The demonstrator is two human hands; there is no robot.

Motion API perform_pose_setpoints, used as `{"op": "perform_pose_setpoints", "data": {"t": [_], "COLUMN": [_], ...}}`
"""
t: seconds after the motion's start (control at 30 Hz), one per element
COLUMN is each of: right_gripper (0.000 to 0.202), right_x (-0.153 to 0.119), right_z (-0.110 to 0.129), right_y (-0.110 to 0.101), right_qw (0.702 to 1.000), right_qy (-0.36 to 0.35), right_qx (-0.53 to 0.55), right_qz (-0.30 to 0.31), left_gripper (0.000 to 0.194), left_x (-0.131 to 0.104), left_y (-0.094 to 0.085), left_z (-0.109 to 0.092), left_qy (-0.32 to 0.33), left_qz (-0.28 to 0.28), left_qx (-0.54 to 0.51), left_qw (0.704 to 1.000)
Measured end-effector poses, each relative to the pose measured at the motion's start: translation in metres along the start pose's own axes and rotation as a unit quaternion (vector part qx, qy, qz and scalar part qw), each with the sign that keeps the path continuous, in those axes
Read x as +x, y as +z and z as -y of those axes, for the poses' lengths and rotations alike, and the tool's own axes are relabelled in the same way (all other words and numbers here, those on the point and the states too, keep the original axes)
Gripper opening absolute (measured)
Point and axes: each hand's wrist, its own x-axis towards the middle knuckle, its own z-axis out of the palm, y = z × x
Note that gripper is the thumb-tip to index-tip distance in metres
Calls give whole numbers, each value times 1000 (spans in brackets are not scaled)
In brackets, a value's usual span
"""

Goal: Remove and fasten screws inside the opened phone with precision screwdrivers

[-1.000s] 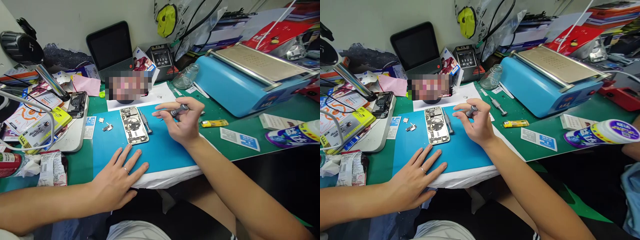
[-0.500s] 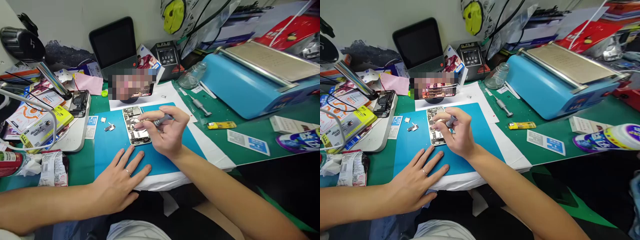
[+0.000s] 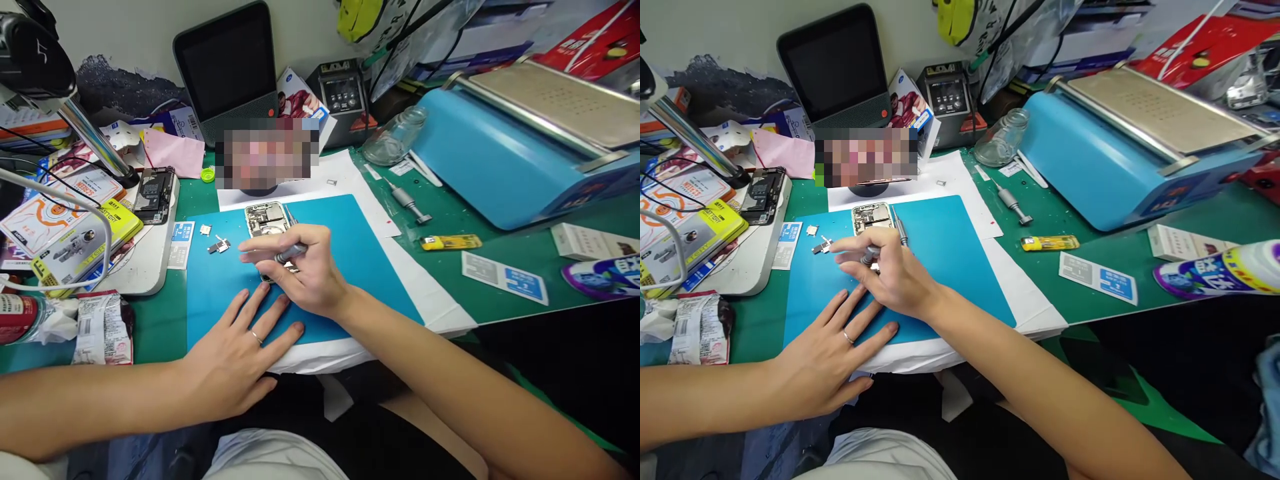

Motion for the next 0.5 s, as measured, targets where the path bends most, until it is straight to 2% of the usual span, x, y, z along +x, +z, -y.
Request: {"op": "perform_pose_setpoints", "data": {"t": [0.17, 0.3, 0.5], "right_gripper": [30, 33, 39], "right_x": [-1, -1, -1], "right_z": [-3, -3, 3], "right_y": [3, 0, -17], "right_qw": [999, 998, 975], "right_qy": [33, 19, -34], "right_qx": [-26, -46, -216], "right_qz": [27, 35, 41], "left_gripper": [81, 80, 79], "left_x": [0, 0, 0], "left_y": [1, 0, -1], "left_z": [-1, -1, 0], "left_qy": [-2, -4, -8], "left_qz": [2, 3, 9], "left_qx": [-6, -11, -9], "left_qw": [1000, 1000, 1000]}}
